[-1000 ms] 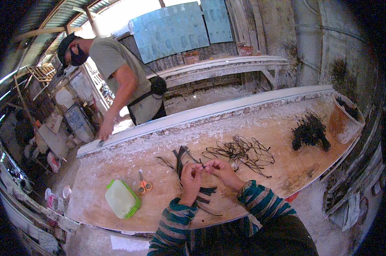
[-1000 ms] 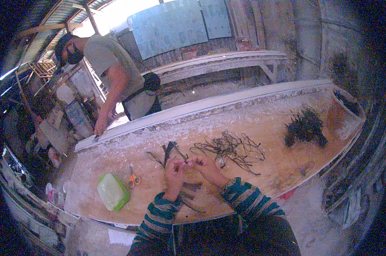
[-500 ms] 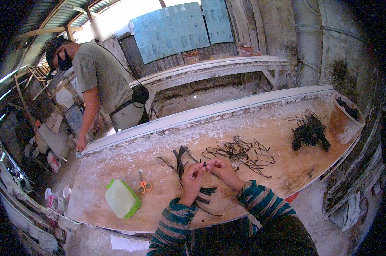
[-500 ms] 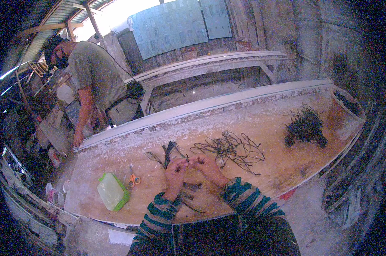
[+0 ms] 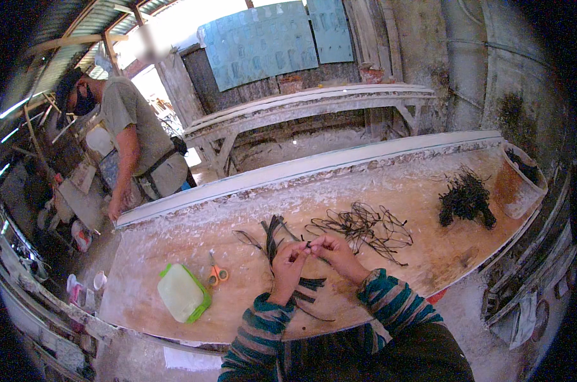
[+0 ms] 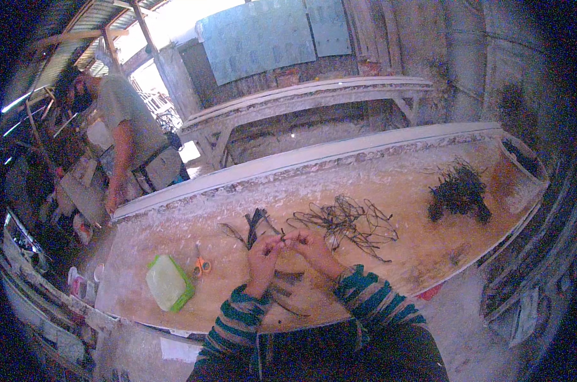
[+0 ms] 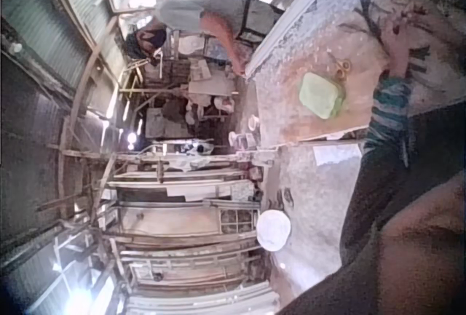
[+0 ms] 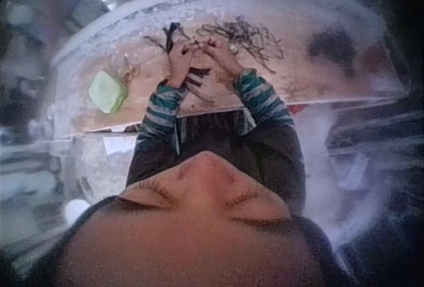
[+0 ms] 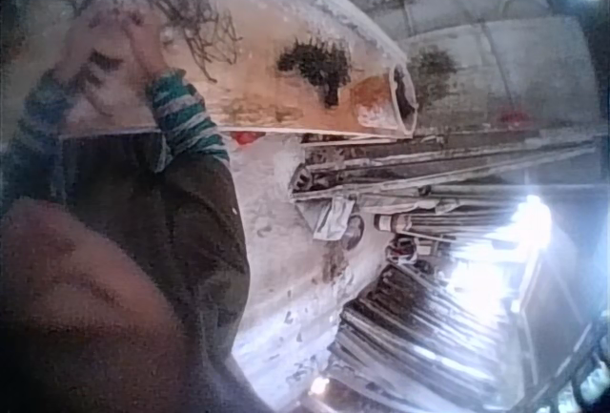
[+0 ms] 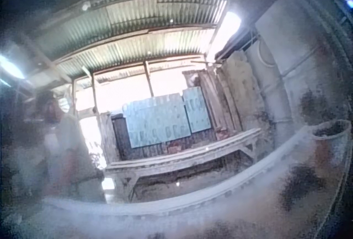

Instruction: The person sorts and organizes thin black strips on a workbench, picking them up, separating them, and placing them into piles. A coworker in the background handles a long white board, moving it across the bench.

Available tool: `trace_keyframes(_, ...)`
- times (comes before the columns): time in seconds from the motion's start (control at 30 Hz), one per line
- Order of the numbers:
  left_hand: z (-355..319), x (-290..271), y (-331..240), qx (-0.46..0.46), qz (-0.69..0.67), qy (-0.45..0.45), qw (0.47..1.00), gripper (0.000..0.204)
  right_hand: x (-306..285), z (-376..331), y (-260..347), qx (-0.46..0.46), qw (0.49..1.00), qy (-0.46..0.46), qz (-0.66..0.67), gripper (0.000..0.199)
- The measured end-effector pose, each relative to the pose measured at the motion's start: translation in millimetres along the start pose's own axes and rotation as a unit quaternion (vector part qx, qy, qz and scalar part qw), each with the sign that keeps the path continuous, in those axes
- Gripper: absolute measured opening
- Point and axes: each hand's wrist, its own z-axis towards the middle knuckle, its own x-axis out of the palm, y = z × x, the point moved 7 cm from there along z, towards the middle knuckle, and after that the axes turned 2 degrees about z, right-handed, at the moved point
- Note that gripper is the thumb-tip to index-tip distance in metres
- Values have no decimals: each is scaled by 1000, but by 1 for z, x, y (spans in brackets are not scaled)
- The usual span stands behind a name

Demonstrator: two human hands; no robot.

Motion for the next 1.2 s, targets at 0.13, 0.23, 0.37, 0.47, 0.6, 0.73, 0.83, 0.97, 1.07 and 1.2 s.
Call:
trace_keyframes(0.13, -1, 1, 12, -27, -67, 10, 997, 17, 6, 0, 5, 1, 999, 11, 43, 12)
trace_keyframes(0.23, 1, 5, 9, -45, -67, 33, 996, 16, -1, 3, -8, -10, 999, 11, 42, 10)
trace_keyframes(0.37, 2, 7, 18, -66, -67, 74, 993, 19, -1, 4, -6, -25, 997, -15, 78, 4)
trace_keyframes(0.47, 1, 8, 22, -65, -104, 74, 990, 19, 6, 2, 8, -36, 996, 1, 79, 4)
trace_keyframes(0.6, 2, 11, 24, -85, -123, 74, 986, 19, 5, 3, 7, -71, 997, 22, 15, 3)
trace_keyframes(0.73, 0, 12, 23, -100, -154, 77, 980, 18, 5, 3, 6, -60, 998, 23, 13, 6)
trace_keyframes(0.83, 1, 11, 20, -90, -156, 79, 980, 18, 6, 1, 8, -29, 999, 28, 35, 8)
trace_keyframes(0.97, 2, 10, 25, -117, -131, 115, 978, 15, 8, 2, 9, -16, 998, 55, 39, 10)
trace_keyframes(1.07, 2, 12, 21, -145, -165, 164, 962, 11, 9, 1, 11, 6, 995, 82, 53, 10)
trace_keyframes(1.2, 1, 17, 12, -107, -187, 248, 944, 8, 12, -3, 9, 53, 978, 150, 133, 10)
